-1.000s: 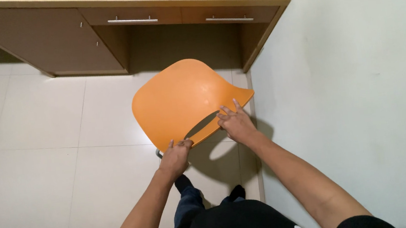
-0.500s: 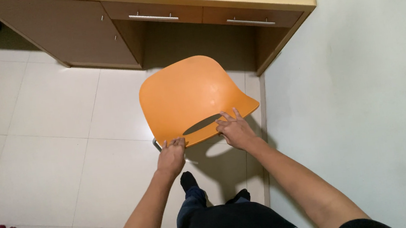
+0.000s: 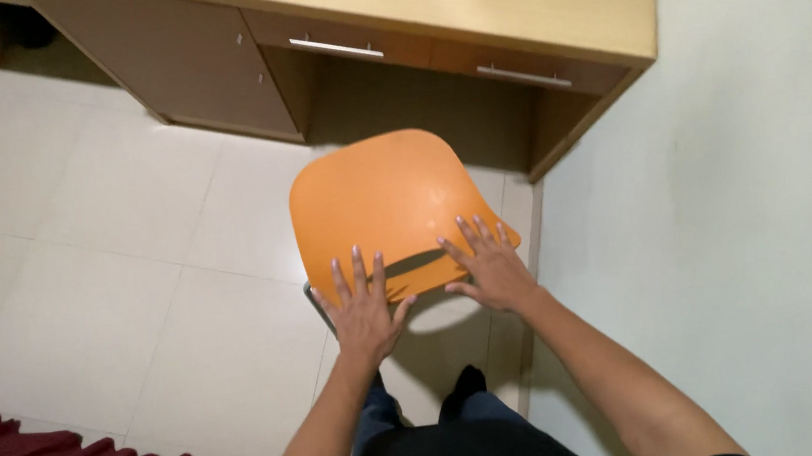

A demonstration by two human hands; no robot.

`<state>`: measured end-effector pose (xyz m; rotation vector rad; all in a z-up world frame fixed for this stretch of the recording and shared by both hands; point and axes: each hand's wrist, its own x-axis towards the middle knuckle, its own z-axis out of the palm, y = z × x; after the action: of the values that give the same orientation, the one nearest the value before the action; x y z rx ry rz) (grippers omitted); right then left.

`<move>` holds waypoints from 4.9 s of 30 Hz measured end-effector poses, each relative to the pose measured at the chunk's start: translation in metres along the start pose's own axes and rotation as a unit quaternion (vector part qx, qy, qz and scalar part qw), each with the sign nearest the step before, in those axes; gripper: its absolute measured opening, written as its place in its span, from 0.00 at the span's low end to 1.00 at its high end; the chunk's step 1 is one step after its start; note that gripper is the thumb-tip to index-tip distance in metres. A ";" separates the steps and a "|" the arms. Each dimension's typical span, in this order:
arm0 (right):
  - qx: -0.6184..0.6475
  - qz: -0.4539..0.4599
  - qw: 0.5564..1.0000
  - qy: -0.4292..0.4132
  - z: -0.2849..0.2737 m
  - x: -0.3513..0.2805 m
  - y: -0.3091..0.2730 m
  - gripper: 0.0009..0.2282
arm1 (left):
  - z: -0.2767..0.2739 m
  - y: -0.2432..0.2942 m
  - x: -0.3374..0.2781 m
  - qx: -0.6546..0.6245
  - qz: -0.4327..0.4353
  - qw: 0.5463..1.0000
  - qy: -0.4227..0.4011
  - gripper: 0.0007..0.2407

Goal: The person arranges items on a wooden desk, including a glass, a water pitcher, a metal ashtray, and a tissue box. They then move an orange chair and smooth the bedspread on a nearby bed.

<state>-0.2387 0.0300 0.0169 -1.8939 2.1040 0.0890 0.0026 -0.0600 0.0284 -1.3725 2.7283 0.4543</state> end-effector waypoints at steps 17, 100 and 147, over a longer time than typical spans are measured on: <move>-0.036 0.019 0.994 0.097 0.022 0.005 0.007 0.38 | 0.025 0.021 0.005 -0.075 -0.064 0.990 0.098 0.35; 0.086 0.154 0.984 0.013 -0.061 0.164 -0.119 0.35 | -0.083 -0.143 0.133 -0.060 0.015 0.995 -0.083 0.35; -0.060 -0.567 0.820 -0.045 -0.068 0.311 -0.515 0.33 | -0.110 -0.317 -0.159 -0.181 -0.650 0.722 0.154 0.33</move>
<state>0.2286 -0.3500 0.0803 -2.7949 0.6328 0.0333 0.3589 -0.1458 0.0875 -3.1018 1.0961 0.6038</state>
